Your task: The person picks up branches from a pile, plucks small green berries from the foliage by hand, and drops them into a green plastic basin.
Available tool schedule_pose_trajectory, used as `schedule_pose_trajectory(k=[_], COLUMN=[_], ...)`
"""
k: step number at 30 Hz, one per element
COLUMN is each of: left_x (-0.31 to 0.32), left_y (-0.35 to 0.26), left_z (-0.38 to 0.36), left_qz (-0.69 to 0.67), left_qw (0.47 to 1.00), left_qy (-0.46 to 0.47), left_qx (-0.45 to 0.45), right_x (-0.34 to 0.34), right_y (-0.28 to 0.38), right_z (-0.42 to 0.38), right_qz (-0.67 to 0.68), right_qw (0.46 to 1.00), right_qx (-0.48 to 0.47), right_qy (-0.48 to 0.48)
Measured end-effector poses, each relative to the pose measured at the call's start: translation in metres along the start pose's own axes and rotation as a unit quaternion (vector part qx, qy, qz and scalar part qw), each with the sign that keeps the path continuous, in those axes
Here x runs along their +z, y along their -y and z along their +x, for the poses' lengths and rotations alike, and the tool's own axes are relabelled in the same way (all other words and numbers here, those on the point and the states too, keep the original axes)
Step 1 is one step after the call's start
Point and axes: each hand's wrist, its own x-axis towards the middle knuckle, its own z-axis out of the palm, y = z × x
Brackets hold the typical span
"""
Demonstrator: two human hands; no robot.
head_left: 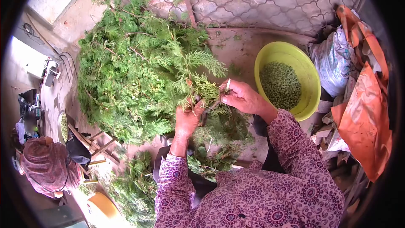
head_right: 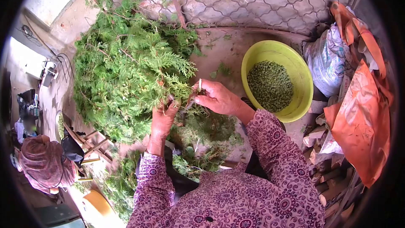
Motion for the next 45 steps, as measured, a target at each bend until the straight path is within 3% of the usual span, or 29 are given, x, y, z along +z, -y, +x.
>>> schedule_pose_trajectory(k=[2,4,6,9,11,15,17,18,20,21,22,24,26,28,30,31,32,34,35,36,38,40,42,45], left_x=[-0.004,-0.005,-0.001,-0.001,-0.003,-0.012,-0.024,-0.029,-0.029,-0.032,-0.037,-0.043,-0.045,-0.052,-0.059,-0.056,-0.071,-0.08,-0.08,-0.075,-0.07,-0.077,-0.079,-0.086], left_y=[0.006,0.007,0.001,-0.002,0.003,0.0,-0.004,-0.005,-0.007,-0.006,-0.005,-0.007,-0.015,-0.024,-0.034,-0.052,-0.048,-0.052,-0.053,-0.057,-0.065,-0.06,-0.062,-0.068], left_z=[0.001,0.0,-0.004,0.001,0.002,0.006,0.006,0.006,0.009,0.009,0.01,0.009,0.008,0.005,0.004,0.0,0.002,0.002,0.002,0.002,0.002,0.005,0.004,0.003], left_qz=[0.021,0.164,0.213,0.109,0.096,0.129,0.16,0.164,0.211,0.211,0.242,0.273,0.298,0.309,0.196,0.11,0.056,-0.084,-0.084,-0.12,-0.155,-0.198,-0.228,-0.279], left_qw=[0.999,0.984,0.975,0.992,0.993,0.981,0.971,0.968,0.938,0.938,0.925,0.911,0.915,0.917,0.931,0.937,0.941,0.95,0.949,0.946,0.939,0.929,0.917,0.89], left_qy=[-0.004,0.002,-0.048,-0.029,-0.057,-0.132,-0.173,-0.185,-0.235,-0.237,-0.247,-0.259,-0.248,-0.243,-0.305,-0.331,-0.327,-0.286,-0.29,-0.29,-0.301,-0.312,-0.327,-0.36], left_qx=[-0.037,0.073,0.05,0.054,0.047,0.057,0.053,0.044,0.142,0.143,0.156,0.168,0.114,0.06,0.046,0.007,0.07,0.091,0.094,0.087,0.062,0.029,0.014,0.0], right_x=[-0.002,-0.001,0.003,0.011,0.019,0.013,0.003,0.002,0.001,0.001,-0.003,-0.011,-0.02,-0.032,-0.067,-0.074,-0.071,-0.057,-0.061,-0.054,-0.038,-0.033,-0.031,-0.021], right_y=[-0.006,-0.005,-0.003,0.0,-0.006,-0.018,-0.015,-0.01,0.0,-0.007,-0.009,-0.007,-0.005,0.002,-0.012,0.0,0.008,0.019,-0.005,-0.005,-0.006,-0.013,-0.027,-0.035], right_z=[-0.003,-0.005,-0.004,0.004,0.006,0.007,0.002,0.002,0.003,0.007,0.007,0.006,0.007,0.005,-0.005,-0.008,-0.005,0.0,-0.007,-0.007,-0.002,0.002,0.004,0.003], right_qz=[-0.036,-0.035,-0.034,-0.084,-0.175,-0.191,-0.173,-0.172,-0.101,-0.049,-0.048,0.047,0.062,0.146,0.246,0.206,0.207,0.239,0.206,0.207,-0.005,-0.018,-0.103,-0.136], right_qw=[0.999,0.998,0.995,0.991,0.956,0.951,0.975,0.976,0.975,0.973,0.973,0.959,0.959,0.925,0.885,0.877,0.878,0.832,0.895,0.896,0.953,0.961,0.976,0.974], right_qx=[0.017,0.052,0.086,0.007,-0.064,-0.116,-0.012,-0.013,0.032,-0.048,-0.049,0.036,0.043,0.023,-0.018,0.003,0.001,0.063,0.034,0.035,0.098,0.094,0.139,0.151], right_qy=[0.006,-0.007,-0.02,-0.101,-0.226,-0.216,-0.137,-0.136,-0.195,-0.222,-0.219,-0.276,-0.272,-0.349,-0.395,-0.435,-0.432,-0.497,-0.395,-0.391,-0.285,-0.258,-0.133,-0.096])
